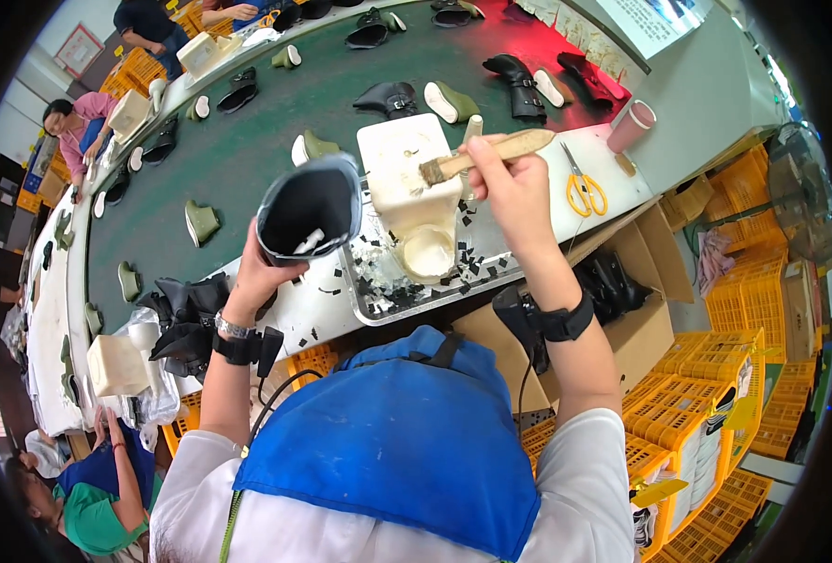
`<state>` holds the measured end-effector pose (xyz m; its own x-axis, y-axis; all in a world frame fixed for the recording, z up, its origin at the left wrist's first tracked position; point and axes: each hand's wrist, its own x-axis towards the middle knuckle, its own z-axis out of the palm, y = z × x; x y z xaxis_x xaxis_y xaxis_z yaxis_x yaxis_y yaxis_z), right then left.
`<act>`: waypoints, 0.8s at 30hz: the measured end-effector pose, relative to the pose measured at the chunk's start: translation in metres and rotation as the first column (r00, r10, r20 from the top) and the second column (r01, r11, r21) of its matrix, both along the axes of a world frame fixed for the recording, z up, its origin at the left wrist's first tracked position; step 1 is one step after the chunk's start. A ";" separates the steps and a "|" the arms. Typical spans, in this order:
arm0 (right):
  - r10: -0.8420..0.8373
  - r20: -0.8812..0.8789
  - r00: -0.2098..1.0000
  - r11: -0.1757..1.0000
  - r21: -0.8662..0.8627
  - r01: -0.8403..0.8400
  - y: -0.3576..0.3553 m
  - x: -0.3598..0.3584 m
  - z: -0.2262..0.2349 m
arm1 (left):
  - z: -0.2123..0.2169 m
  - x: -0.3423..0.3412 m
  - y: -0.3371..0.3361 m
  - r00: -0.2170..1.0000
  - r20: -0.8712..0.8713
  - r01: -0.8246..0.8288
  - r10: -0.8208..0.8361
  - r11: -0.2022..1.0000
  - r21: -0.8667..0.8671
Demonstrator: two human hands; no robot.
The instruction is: The recorder uses a brush to apply glue to the edges and interior of black boot uppers on a production line.
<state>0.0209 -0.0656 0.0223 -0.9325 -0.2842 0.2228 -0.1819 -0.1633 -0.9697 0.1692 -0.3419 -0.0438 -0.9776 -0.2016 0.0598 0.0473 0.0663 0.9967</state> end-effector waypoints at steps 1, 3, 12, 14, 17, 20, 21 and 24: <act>0.035 0.006 0.999 0.999 0.008 -0.035 0.000 0.007 0.000 | 0.000 0.001 0.006 0.991 -0.090 -0.114 0.101 0.983 -0.147; 0.075 0.032 0.997 0.997 0.013 -0.075 -0.009 0.025 -0.002 | -0.004 -0.001 0.011 0.963 -0.192 -0.238 0.189 0.931 -0.277; 0.250 0.143 0.958 0.968 -0.038 -0.247 -0.059 0.082 -0.020 | -0.013 -0.004 0.015 0.688 -0.725 -0.653 0.023 0.454 -0.605; 0.248 -0.019 0.969 0.965 0.093 -0.245 -0.061 0.081 -0.028 | -0.013 0.000 0.015 0.697 -0.717 -0.649 0.024 0.445 -0.616; 0.148 -0.255 0.956 0.980 0.171 -0.106 -0.061 0.071 -0.030 | -0.017 0.006 0.015 0.718 -0.689 -0.621 0.096 0.535 -0.573; 0.088 -0.353 0.931 0.982 0.187 -0.022 -0.061 0.065 -0.029 | -0.020 0.009 0.012 0.731 -0.675 -0.604 0.102 0.556 -0.571; 0.078 -0.378 0.923 0.977 0.212 0.005 -0.062 0.064 -0.029 | -0.022 0.010 0.010 0.751 -0.651 -0.582 0.113 0.578 -0.572; 0.033 -0.422 0.906 0.976 0.209 0.061 -0.066 0.055 -0.029 | -0.027 0.008 0.008 0.768 -0.625 -0.544 0.139 0.656 -0.523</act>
<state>0.0763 -0.1320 -0.0065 -0.7692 -0.3563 0.5304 -0.5807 0.0432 -0.8130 0.1776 -0.3344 -0.0710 -0.6210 -0.2232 0.7514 0.3365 0.7899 0.5127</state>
